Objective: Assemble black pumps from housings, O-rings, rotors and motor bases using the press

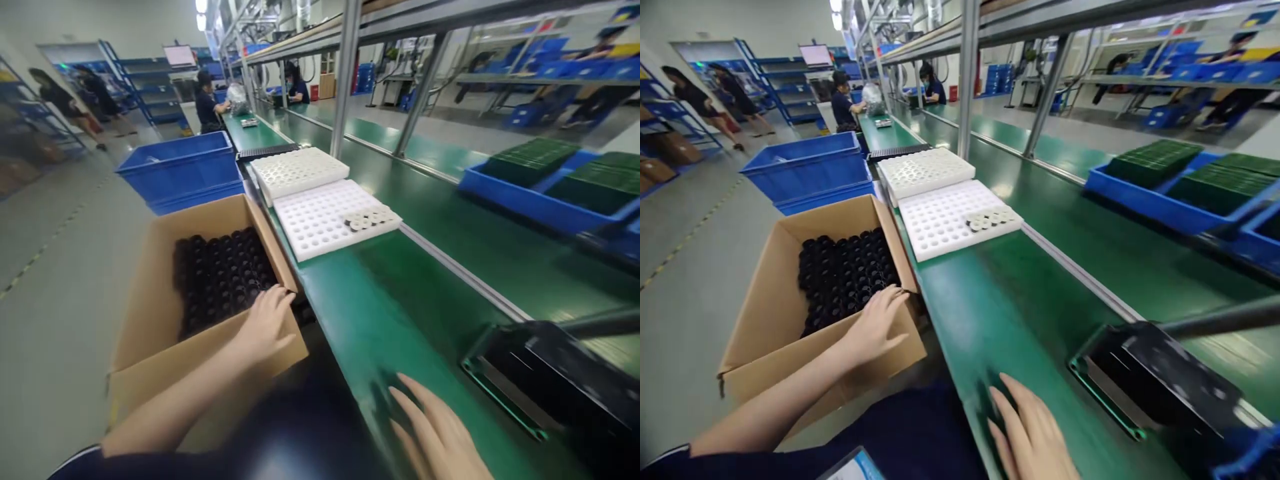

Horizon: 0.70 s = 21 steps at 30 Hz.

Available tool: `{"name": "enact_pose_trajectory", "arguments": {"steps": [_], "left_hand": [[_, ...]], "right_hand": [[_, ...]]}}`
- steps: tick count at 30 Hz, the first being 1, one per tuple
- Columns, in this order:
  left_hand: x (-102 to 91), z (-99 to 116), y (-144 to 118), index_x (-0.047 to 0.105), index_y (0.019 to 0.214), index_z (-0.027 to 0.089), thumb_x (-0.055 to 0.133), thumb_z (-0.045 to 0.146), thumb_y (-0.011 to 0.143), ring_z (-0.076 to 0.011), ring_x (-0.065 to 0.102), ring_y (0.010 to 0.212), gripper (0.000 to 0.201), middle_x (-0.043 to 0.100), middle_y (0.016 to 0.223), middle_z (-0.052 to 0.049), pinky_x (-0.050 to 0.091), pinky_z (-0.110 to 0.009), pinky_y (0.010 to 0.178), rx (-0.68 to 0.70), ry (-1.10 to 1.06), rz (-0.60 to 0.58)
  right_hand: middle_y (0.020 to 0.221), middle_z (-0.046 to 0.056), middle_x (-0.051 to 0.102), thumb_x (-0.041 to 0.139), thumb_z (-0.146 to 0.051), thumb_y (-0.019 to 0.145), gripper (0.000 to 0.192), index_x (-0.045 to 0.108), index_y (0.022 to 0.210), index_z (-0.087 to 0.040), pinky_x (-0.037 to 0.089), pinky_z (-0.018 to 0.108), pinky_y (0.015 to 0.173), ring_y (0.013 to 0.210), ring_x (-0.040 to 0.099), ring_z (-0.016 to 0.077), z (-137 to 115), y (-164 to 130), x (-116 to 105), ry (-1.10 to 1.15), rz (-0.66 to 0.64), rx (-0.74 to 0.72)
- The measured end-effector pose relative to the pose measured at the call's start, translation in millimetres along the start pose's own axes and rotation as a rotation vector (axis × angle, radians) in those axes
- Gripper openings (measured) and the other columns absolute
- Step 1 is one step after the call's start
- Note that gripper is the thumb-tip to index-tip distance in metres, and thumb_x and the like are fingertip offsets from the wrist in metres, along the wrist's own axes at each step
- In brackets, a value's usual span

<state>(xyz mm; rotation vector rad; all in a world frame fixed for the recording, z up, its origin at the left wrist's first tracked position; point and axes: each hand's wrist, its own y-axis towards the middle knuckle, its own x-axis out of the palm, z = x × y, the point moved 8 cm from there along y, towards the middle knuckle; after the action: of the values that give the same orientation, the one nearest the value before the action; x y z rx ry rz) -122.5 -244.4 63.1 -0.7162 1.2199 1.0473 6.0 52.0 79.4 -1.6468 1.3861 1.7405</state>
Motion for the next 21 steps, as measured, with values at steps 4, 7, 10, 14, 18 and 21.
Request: {"name": "enact_pose_trajectory", "arguments": {"steps": [4,7,10,14,18,21], "left_hand": [[13.7,-74,-32,0.041,0.142,0.016,0.069,0.025,0.081,-0.0360,0.062,0.117,0.067,0.059,0.128,-0.018,0.053,-0.048,0.094,-0.252,-0.003,-0.188],[20.8,-88,-30,0.052,0.132,0.020,0.060,0.027,0.089,-0.0280,0.068,0.103,0.043,0.066,0.118,-0.012,0.055,-0.038,0.087,-0.261,-0.082,-0.211],[14.4,-123,-11,0.058,0.126,0.029,0.057,0.043,0.093,-0.0200,0.067,0.106,0.036,0.068,0.118,-0.003,0.053,-0.028,0.091,-0.288,-0.171,-0.211],[-21.1,-246,6,0.054,0.134,0.025,0.037,0.044,0.102,-0.0207,0.060,0.120,0.041,0.059,0.135,-0.008,0.047,-0.033,0.104,-0.615,-0.125,-0.085],[-39.9,-368,-16,0.050,0.136,0.017,0.055,0.038,0.097,-0.0278,0.060,0.115,0.044,0.055,0.135,-0.014,0.051,-0.051,0.098,-1.073,-0.012,-0.052],[-28.6,-412,-30,0.054,0.131,0.017,0.062,0.036,0.094,-0.0248,0.062,0.109,0.042,0.058,0.130,-0.011,0.056,-0.047,0.090,-1.243,0.001,-0.080]], "right_hand": [[0.151,0.005,0.045,0.047,-0.048,0.098,0.049,0.047,0.143,-0.028,0.058,0.040,0.095,0.131,0.054,0.0264,-27,78,55,0.027,-0.096,-0.022],[0.151,0.007,0.045,0.046,-0.045,0.099,0.047,0.047,0.141,-0.024,0.053,0.042,0.103,0.135,0.050,0.0259,-38,123,90,0.049,-0.121,-0.047],[0.151,0.008,0.046,0.045,-0.039,0.099,0.046,0.046,0.142,-0.022,0.043,0.050,0.111,0.138,0.045,0.0280,-45,154,113,-0.013,-0.108,-0.079],[0.154,0.002,0.043,0.042,-0.030,0.098,0.049,0.043,0.146,-0.025,0.030,0.050,0.116,0.141,0.041,0.0253,-46,167,125,-0.088,-0.109,-0.091],[0.155,-0.001,0.041,0.039,-0.024,0.096,0.051,0.044,0.146,-0.026,0.026,0.046,0.118,0.142,0.040,0.0223,-42,166,126,-0.113,-0.105,-0.099],[0.154,-0.002,0.043,0.038,-0.020,0.093,0.053,0.044,0.146,-0.027,0.025,0.045,0.117,0.141,0.041,0.0215,-41,167,126,-0.144,-0.099,-0.102]]}}
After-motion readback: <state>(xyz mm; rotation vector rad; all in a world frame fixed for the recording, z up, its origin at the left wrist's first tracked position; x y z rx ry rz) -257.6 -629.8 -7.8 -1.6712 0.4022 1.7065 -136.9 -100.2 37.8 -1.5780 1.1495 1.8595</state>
